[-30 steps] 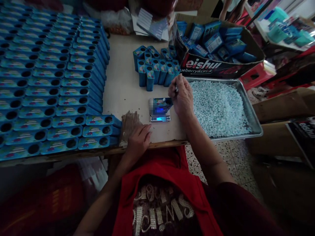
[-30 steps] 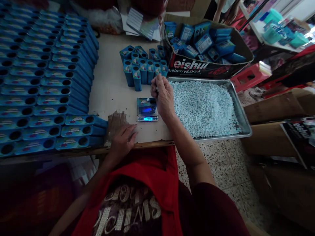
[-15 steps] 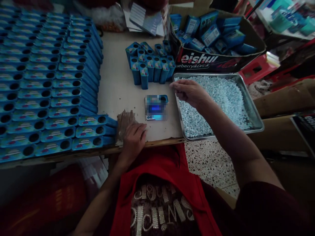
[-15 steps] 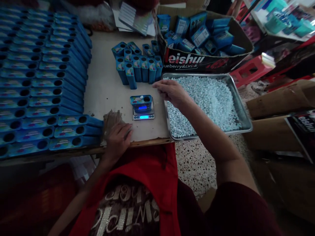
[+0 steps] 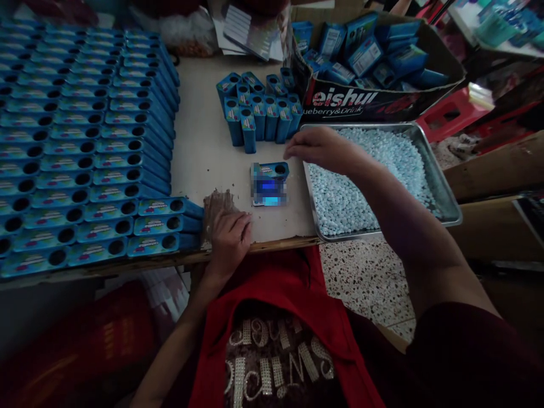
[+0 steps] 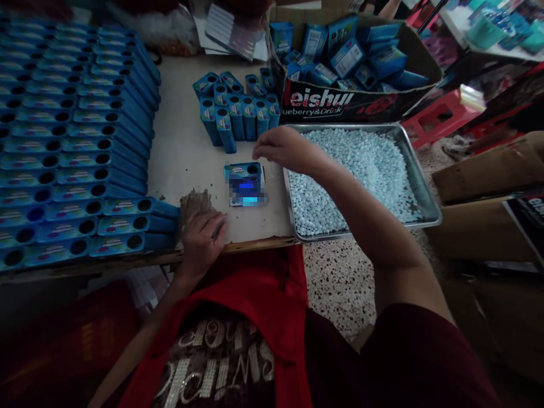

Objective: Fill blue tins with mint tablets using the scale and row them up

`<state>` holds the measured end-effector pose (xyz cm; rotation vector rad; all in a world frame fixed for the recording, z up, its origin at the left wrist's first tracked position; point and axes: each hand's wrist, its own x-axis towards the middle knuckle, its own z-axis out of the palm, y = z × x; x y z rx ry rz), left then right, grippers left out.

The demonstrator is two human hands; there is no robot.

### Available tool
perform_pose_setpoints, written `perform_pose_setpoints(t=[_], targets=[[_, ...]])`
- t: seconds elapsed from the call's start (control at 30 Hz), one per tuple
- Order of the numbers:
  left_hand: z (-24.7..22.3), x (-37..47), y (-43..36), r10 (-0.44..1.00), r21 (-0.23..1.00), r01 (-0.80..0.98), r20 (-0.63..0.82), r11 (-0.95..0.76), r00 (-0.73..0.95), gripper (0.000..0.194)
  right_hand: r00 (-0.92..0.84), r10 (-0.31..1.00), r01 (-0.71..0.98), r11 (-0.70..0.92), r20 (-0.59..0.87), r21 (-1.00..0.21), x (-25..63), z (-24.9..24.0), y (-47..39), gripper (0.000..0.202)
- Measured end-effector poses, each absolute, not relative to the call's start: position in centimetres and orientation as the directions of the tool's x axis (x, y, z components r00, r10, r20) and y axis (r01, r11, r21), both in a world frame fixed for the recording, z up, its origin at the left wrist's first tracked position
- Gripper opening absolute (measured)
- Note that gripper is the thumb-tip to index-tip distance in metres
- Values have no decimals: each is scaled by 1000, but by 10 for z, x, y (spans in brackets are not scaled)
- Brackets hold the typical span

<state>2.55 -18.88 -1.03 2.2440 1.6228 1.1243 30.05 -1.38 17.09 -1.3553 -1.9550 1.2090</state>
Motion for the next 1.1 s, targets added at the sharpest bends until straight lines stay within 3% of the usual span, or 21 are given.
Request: perform_pose_setpoints(t=[0.17,0.3,0.47,0.67,0.9,1.1], targets=[[-11,24,-191,874,558,727,471,-400,120,17,-273,916,240,-232,-294,-943,323,174,-19,27],[-10,25,-191,846,500,753,515,-427,138,15,-267,886,281,-305,-379,-910,321,177,-17,18],[-9,27,-191,835,474,769,533,-430,138,14,-373,851,524,-136,-370,-841,315,191,-12,23],[-10,26,-193,835,509,737,532,-445,137,17,-487,809,769,219,-328,-601,299,210,-9,10],[-11,25,-194,849,528,729,511,-436,138,18,-586,768,793,477,-259,-379,280,219,-16,16],[-11,25,-193,823,518,718,551,-465,135,16,-578,773,798,467,-262,-381,280,213,-18,17]])
